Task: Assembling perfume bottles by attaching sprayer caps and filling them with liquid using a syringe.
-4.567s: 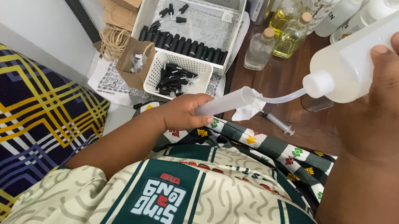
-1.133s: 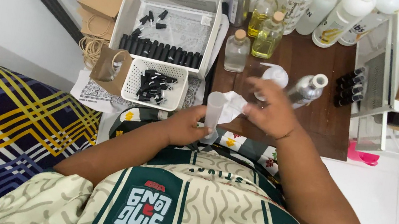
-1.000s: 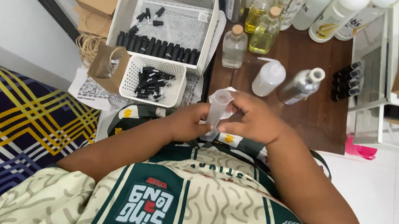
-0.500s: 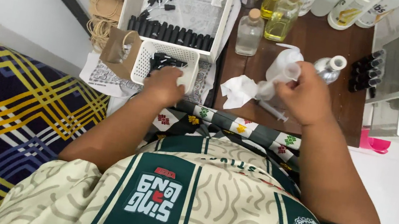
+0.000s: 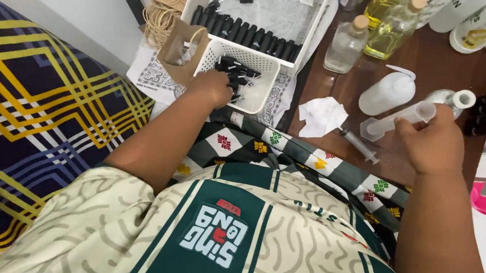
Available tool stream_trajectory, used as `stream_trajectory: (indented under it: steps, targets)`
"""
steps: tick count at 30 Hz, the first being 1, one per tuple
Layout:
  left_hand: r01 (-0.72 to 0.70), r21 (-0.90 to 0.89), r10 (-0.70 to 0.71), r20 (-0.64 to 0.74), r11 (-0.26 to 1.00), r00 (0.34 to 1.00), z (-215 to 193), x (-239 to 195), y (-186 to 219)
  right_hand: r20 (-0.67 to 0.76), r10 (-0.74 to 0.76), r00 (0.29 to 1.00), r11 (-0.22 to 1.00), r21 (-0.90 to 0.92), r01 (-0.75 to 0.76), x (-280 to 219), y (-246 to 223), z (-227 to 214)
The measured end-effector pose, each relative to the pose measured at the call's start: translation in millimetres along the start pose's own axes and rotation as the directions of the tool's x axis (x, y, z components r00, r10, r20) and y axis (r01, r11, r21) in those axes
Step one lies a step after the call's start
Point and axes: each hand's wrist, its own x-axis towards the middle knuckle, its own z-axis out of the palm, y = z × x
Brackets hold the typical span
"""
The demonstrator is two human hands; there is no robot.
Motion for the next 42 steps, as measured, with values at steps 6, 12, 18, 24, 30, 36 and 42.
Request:
stream_trajectory:
  steps: [6, 12, 18, 24, 30, 36, 42]
  targets:
    - [-0.009, -0.023, 0.01, 0.017, 1.0, 1.0, 3, 14, 16, -0.067, 0.016, 0.998, 1.0, -0.012, -0.016, 2, 0, -11]
    - [0.017, 0.03, -0.019, 0.085, 0.999, 0.996, -11, -2, 40, -0.093, 0.052, 0.994, 0.993, -0.099, -0.061, -1, -4, -19]
    - [0.056, 0.135, -0.073, 0.127, 0.989, 0.989, -1, 22, 49, -0.063, 0.178, 0.982, 0.969, -0.161, -0.186, -10, -27, -29]
    - [-0.032, 0.141, 0.027, 0.041, 0.989, 0.999, 13, 31, 39, -0.093, 0.11, 0.99, 0.989, -0.089, -0.118, -15, -28, -36]
    - [-0.155, 0.102, 0.156, -0.002, 0.983, 0.988, 22, 36, 34, -0.173, 0.047, 0.984, 0.988, -0.134, -0.071, -7, -15, -23]
    - [-0.188, 0.136, 0.188, 0.014, 0.973, 0.982, 24, 36, 33, -0.327, -0.151, 0.933, 0.985, -0.131, 0.113, -3, 4, -18]
    - [-0.171, 0.125, 0.176, -0.031, 0.977, 0.984, 36, 56, 31, -0.31, -0.181, 0.933, 0.98, -0.137, 0.145, 1, 11, -16]
